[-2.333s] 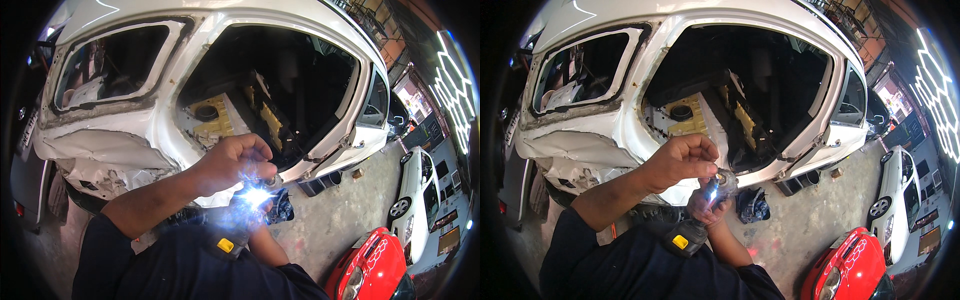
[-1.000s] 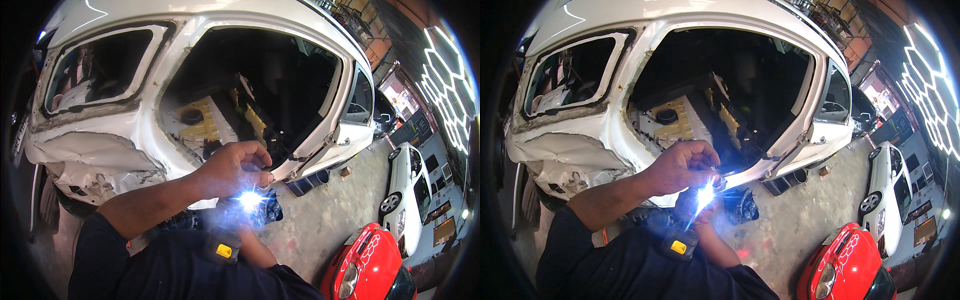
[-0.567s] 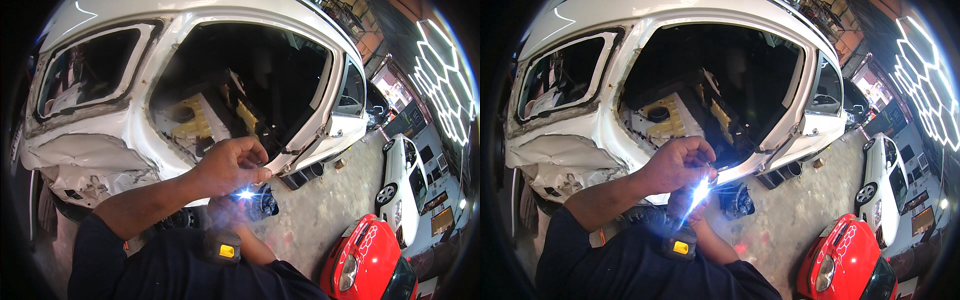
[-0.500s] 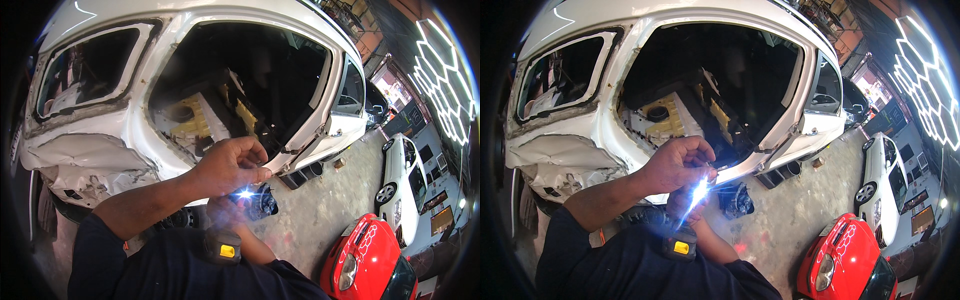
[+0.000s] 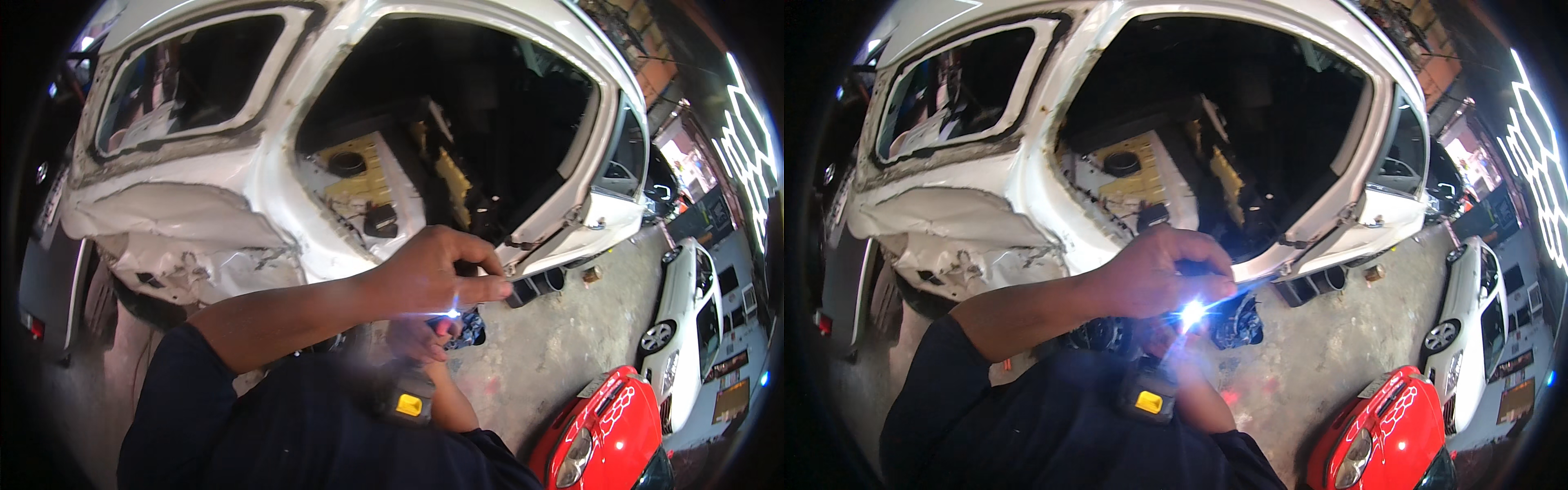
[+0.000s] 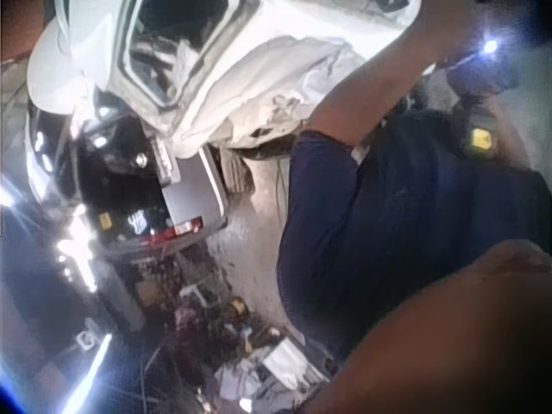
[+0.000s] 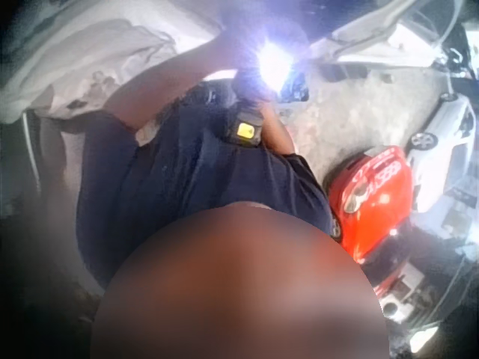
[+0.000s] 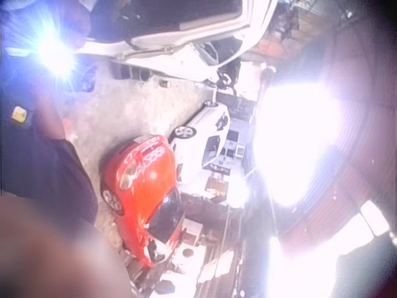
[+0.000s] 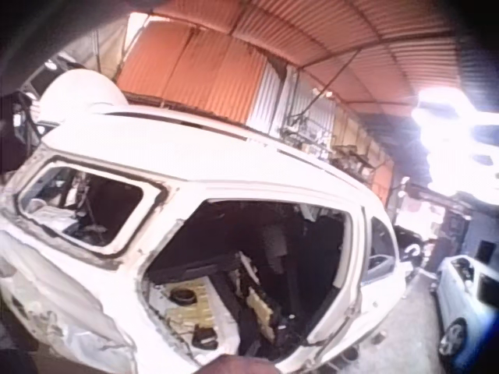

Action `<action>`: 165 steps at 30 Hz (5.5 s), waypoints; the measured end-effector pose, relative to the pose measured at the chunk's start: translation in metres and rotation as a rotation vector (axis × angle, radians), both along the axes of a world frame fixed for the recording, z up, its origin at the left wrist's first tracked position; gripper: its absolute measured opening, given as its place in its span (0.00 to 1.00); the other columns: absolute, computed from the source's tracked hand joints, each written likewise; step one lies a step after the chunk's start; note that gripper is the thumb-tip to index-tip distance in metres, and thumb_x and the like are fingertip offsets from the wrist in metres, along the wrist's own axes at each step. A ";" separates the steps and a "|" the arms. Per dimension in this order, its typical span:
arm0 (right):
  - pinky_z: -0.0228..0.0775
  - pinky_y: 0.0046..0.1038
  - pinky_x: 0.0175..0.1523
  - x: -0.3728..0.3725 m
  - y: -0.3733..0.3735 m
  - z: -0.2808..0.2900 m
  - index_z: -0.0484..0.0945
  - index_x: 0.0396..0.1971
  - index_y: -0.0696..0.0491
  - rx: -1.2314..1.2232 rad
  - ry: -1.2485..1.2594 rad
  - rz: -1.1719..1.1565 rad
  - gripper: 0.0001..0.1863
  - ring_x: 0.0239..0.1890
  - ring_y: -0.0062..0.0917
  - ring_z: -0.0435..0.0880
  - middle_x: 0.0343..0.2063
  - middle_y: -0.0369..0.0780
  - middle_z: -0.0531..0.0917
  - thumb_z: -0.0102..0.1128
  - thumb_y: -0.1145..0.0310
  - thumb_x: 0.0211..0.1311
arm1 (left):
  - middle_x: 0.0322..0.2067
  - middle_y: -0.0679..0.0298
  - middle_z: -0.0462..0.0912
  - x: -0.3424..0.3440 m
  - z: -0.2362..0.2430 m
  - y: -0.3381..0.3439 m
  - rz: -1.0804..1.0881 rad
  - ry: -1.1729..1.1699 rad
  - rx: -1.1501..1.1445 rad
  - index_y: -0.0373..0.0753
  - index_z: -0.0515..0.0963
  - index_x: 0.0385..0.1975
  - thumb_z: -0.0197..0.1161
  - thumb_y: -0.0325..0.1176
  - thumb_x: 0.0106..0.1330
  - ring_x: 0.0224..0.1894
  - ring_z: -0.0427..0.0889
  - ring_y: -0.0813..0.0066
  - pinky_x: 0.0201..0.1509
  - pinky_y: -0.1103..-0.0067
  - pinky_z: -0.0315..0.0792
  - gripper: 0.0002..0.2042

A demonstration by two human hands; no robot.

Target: The person uses a cordless drill to make holes along the seam of a white car door frame. They repeatedly position the drill, activate it, and move to adjacent spots along the metal edge. The person also briefly uses a flashlight to inspect the interior of the door cavity and walks around the garage to retrieve a screwdriver.

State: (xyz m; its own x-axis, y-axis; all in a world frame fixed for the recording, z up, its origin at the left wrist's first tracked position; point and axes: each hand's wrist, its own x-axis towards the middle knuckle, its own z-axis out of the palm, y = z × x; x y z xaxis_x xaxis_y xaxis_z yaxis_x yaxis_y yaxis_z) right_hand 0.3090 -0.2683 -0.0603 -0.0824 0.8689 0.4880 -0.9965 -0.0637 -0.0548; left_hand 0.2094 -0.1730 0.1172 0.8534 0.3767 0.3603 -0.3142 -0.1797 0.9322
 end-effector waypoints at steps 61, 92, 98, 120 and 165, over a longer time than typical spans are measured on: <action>0.82 0.44 0.59 -0.043 0.141 -0.070 0.67 0.74 0.61 -0.080 -2.006 -1.028 0.52 0.54 0.51 0.89 0.57 0.55 0.86 0.79 0.58 0.49 | 0.45 0.56 0.89 -0.263 -0.032 0.232 1.370 0.619 1.209 0.40 0.87 0.50 0.68 0.50 0.75 0.50 0.86 0.54 0.58 0.64 0.75 0.19; 0.83 0.41 0.57 -0.032 0.154 -0.068 0.69 0.73 0.62 -0.078 -1.924 -0.951 0.52 0.52 0.50 0.91 0.55 0.56 0.87 0.81 0.59 0.47 | 0.48 0.53 0.92 -0.277 -0.044 0.234 1.572 0.705 1.120 0.40 0.88 0.56 0.66 0.55 0.76 0.49 0.91 0.63 0.60 0.69 0.81 0.24; 0.83 0.41 0.57 -0.033 0.153 -0.065 0.69 0.73 0.62 -0.108 -1.931 -0.931 0.52 0.52 0.49 0.91 0.54 0.55 0.87 0.82 0.59 0.47 | 0.47 0.53 0.92 -0.277 -0.044 0.233 1.548 0.662 1.091 0.40 0.89 0.55 0.67 0.55 0.76 0.49 0.91 0.65 0.59 0.69 0.82 0.24; 0.84 0.41 0.39 -0.032 0.157 -0.063 0.63 0.76 0.59 0.024 -2.130 -0.885 0.43 0.35 0.46 0.90 0.43 0.50 0.85 0.65 0.69 0.59 | 0.77 0.31 0.54 -0.096 -0.195 0.061 0.885 0.577 0.482 0.28 0.58 0.78 0.86 0.47 0.54 0.81 0.55 0.36 0.81 0.53 0.57 0.56; 0.85 0.41 0.41 -0.034 0.158 -0.060 0.60 0.74 0.71 0.211 -2.198 -0.803 0.47 0.34 0.44 0.90 0.44 0.54 0.87 0.67 0.66 0.56 | 0.77 0.37 0.59 -0.123 -0.211 0.092 0.755 0.239 0.419 0.41 0.91 0.46 0.78 0.30 0.53 0.73 0.75 0.44 0.70 0.63 0.77 0.18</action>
